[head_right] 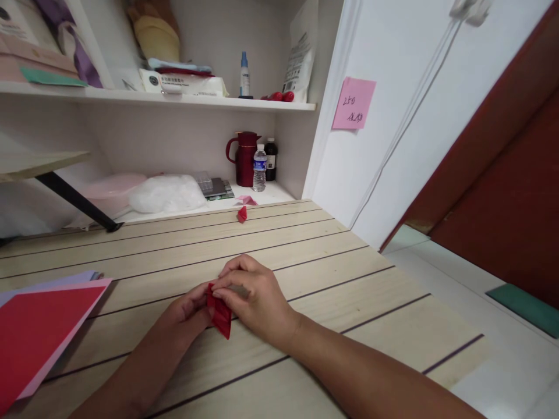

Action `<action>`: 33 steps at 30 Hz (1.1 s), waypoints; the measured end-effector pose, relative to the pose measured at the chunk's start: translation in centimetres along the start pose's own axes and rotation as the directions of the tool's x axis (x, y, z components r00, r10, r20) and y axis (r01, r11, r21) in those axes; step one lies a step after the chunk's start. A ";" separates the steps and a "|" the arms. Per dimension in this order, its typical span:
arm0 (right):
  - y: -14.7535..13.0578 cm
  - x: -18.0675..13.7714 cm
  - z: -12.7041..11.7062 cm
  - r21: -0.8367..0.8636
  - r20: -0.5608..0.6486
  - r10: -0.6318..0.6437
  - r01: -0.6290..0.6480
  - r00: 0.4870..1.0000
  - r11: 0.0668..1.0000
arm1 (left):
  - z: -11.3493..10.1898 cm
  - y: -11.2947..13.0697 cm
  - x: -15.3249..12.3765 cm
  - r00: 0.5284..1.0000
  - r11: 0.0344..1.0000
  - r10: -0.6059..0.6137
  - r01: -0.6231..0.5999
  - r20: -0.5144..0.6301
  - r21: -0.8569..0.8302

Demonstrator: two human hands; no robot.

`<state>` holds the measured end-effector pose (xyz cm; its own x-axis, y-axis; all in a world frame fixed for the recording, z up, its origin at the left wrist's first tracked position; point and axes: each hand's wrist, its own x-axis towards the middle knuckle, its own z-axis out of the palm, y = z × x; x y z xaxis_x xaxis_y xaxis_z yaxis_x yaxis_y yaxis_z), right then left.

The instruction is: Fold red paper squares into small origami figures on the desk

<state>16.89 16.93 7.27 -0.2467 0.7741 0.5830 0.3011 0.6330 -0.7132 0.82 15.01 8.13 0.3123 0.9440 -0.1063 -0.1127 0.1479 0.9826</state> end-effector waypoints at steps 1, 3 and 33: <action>0.0 0.0 0.0 -0.003 0.001 0.004 -0.004 1.000 1.000 | 0.0 -0.1 0.0 1.000 1.000 -0.005 0.005 -0.018 -0.004; 0.1 0.0 0.0 -0.002 0.009 0.019 -0.019 1.000 1.000 | -0.1 -0.4 0.1 0.998 1.000 -0.008 0.007 -0.070 -0.009; 0.5 -0.1 -0.7 -0.019 0.044 -0.022 0.022 0.999 1.000 | -1.0 -2.3 1.3 0.943 0.984 0.081 -0.024 -0.324 0.175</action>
<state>17.71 17.21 7.09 -0.2933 0.7596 0.5806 0.3131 0.6501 -0.6923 0.60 16.21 5.60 -0.0204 0.9973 -0.0702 0.0471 0.0711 0.9964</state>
